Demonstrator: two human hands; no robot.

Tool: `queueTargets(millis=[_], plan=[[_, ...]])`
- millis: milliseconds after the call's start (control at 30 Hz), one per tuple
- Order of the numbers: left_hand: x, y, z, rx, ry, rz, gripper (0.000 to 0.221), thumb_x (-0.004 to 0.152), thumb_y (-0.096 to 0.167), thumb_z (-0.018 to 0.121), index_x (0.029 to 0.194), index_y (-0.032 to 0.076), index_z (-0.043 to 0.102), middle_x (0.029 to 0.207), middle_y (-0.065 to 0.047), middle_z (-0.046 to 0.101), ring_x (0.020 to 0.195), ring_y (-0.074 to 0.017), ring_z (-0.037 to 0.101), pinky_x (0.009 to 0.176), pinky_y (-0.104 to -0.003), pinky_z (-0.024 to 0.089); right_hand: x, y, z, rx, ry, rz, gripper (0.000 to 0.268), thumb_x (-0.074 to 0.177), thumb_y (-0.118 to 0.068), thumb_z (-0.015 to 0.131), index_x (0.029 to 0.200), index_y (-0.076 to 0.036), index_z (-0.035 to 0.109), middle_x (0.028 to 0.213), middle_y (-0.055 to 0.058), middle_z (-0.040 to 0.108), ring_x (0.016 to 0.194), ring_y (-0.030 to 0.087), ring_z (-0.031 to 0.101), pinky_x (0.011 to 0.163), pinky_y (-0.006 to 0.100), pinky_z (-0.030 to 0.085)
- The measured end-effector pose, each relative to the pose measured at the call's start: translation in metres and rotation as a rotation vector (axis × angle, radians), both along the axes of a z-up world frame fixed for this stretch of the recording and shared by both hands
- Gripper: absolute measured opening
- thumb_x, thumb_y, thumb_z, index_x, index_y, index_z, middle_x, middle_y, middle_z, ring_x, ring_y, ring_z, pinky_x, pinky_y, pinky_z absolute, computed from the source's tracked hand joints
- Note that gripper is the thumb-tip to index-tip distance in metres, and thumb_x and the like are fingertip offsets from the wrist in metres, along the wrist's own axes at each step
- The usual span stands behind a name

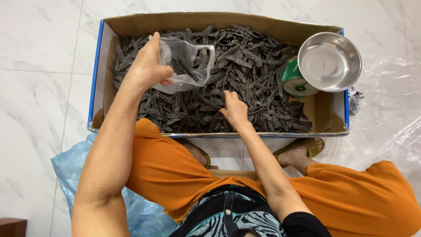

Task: The person scoops dried fish from a cardboard box into a clear plastic bag using both hands. After filling the bag, they place it on a weighing scale, then tie the bag closed.

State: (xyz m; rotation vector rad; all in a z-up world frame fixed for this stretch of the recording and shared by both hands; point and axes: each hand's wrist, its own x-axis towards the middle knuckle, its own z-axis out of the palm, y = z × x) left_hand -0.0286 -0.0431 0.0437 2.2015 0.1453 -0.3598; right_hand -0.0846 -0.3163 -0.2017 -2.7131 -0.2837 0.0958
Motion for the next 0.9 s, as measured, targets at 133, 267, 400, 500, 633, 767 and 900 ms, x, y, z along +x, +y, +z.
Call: queueTargets(millis=[133, 267, 400, 500, 633, 767, 900], plan=[[0.003, -0.011, 0.000, -0.062, 0.010, 0.008, 0.103, 0.075, -0.015, 0.060, 0.161, -0.002, 0.004, 0.158, -0.031, 0.031, 0.072, -0.0257, 0.076, 0.052, -0.030, 0.062, 0.000, -0.041, 0.022, 0.175, -0.084, 0.018, 0.059, 0.075, -0.025, 0.089, 0.127, -0.006, 0.067, 0.112, 0.014, 0.068, 0.096, 0.036, 0.069, 0.080, 0.046, 0.054], [0.003, -0.020, 0.002, -0.102, -0.004, 0.010, 0.104, 0.074, -0.015, 0.062, 0.160, 0.001, 0.005, 0.160, -0.030, 0.027, 0.071, -0.0255, 0.075, 0.050, -0.031, 0.062, 0.007, -0.082, 0.039, 0.472, 0.029, 0.038, 0.028, 0.085, -0.018, 0.083, 0.108, -0.003, 0.078, 0.103, 0.012, 0.076, 0.088, 0.023, 0.073, 0.079, 0.036, 0.058], [-0.001, -0.026, 0.003, -0.169, -0.027, -0.034, 0.104, 0.074, -0.016, 0.061, 0.160, 0.000, 0.006, 0.162, -0.029, 0.026, 0.072, -0.0252, 0.076, 0.050, -0.030, 0.061, 0.014, -0.129, 0.050, 0.909, 0.253, -0.286, 0.016, 0.095, -0.015, 0.075, 0.103, -0.002, 0.079, 0.087, 0.010, 0.077, 0.072, 0.014, 0.072, 0.068, 0.028, 0.060], [-0.002, -0.033, 0.000, -0.245, -0.011, -0.061, 0.104, 0.074, -0.015, 0.062, 0.161, 0.001, 0.007, 0.160, -0.030, 0.027, 0.073, -0.0257, 0.075, 0.049, -0.029, 0.060, 0.011, -0.142, 0.059, 1.468, 0.162, -0.297, 0.014, 0.098, -0.009, 0.076, 0.106, 0.002, 0.076, 0.090, 0.010, 0.076, 0.071, 0.013, 0.069, 0.066, 0.027, 0.058], [0.001, -0.046, -0.016, -0.328, 0.016, -0.118, 0.103, 0.074, -0.014, 0.062, 0.160, 0.003, 0.008, 0.161, -0.030, 0.023, 0.073, -0.0251, 0.075, 0.049, -0.028, 0.061, 0.012, -0.125, 0.085, 1.847, 0.169, -0.317, 0.026, 0.096, -0.001, 0.074, 0.122, -0.001, 0.069, 0.107, 0.009, 0.075, 0.084, 0.012, 0.070, 0.070, 0.024, 0.056], [0.008, -0.060, -0.050, -0.277, 0.143, -0.193, 0.107, 0.075, -0.014, 0.064, 0.163, 0.004, 0.005, 0.160, -0.034, 0.023, 0.074, -0.0266, 0.072, 0.053, -0.028, 0.061, 0.016, -0.079, 0.099, 2.123, 0.440, -0.038, 0.042, 0.091, 0.006, 0.073, 0.131, -0.005, 0.064, 0.124, 0.009, 0.068, 0.107, 0.016, 0.066, 0.089, 0.028, 0.057], [0.008, -0.060, -0.067, -0.165, 0.122, -0.265, 0.111, 0.072, -0.012, 0.072, 0.160, 0.001, 0.007, 0.153, -0.031, 0.037, 0.077, -0.0240, 0.076, 0.054, -0.030, 0.062, 0.035, -0.020, 0.090, 1.947, 0.590, -0.166, 0.032, 0.088, 0.005, 0.067, 0.119, -0.005, 0.067, 0.117, 0.007, 0.069, 0.109, 0.020, 0.067, 0.094, 0.035, 0.061]])
